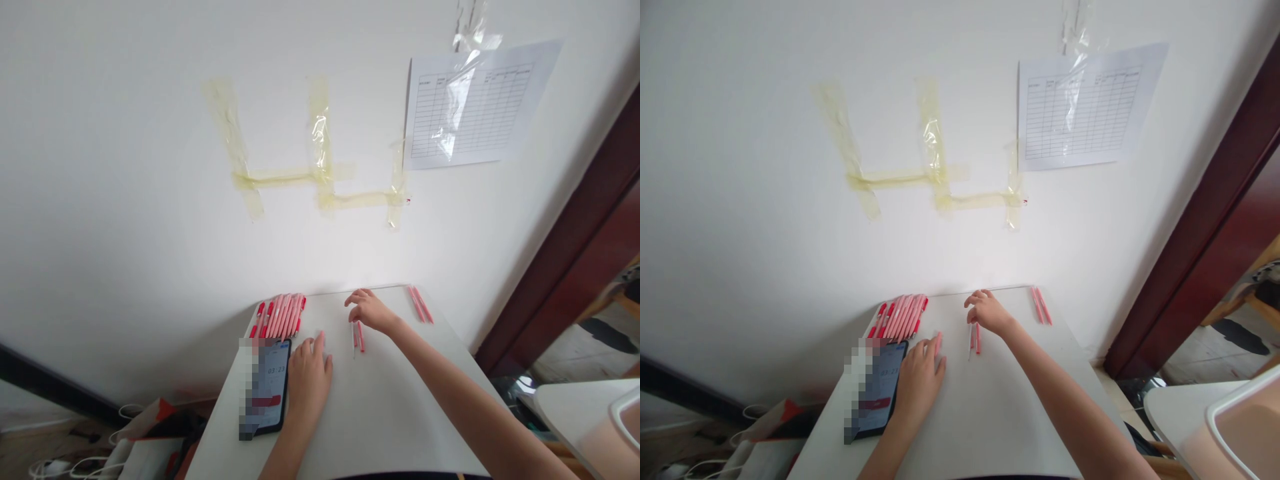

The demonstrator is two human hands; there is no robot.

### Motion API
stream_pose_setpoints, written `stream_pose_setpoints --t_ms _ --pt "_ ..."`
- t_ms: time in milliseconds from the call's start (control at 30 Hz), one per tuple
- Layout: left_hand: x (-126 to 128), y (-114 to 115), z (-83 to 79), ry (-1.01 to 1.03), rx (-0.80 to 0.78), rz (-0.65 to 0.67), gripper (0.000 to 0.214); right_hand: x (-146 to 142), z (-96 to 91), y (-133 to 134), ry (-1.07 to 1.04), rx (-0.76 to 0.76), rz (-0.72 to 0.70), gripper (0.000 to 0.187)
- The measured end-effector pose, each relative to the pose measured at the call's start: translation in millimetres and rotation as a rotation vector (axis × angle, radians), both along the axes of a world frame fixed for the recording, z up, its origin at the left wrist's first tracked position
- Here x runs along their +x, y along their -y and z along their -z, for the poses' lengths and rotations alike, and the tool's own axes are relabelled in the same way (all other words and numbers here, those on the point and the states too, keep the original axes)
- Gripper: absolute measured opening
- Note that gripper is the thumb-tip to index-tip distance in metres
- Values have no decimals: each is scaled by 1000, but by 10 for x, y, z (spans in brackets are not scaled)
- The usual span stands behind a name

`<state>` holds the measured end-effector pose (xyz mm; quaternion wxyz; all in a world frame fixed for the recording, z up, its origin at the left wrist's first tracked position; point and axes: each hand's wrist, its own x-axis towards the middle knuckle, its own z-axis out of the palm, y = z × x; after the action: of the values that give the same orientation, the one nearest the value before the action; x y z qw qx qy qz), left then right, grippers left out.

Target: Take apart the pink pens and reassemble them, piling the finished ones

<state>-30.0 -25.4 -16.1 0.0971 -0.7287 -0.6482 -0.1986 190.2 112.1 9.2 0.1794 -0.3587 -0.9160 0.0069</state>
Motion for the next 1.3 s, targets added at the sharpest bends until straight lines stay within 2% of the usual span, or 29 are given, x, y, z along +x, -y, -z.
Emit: stream_pose_setpoints --t_ms 200,400,633,767,967,1167,1300 --pt "15 -103 -79 -20 66 -5 34 -64 32 -10 55 28 -52 25" --pt "38 -207 -141 -15 93 1 27 -80 25 3 95 98 -96 21" --pt "81 -245 -145 -25 61 -5 20 -74 -18 51 126 155 -105 19" --pt "73 -254 -129 -29 63 -1 22 -5 -81 81 65 138 -24 20" --pt "74 -252 -91 -16 61 12 21 207 -150 255 -49 125 135 32" --pt "73 -253 -26 21 96 61 16 395 -22 492 -163 69 275 37" --pt "65 -252 -2 51 115 50 15 467 92 606 -184 93 358 37"
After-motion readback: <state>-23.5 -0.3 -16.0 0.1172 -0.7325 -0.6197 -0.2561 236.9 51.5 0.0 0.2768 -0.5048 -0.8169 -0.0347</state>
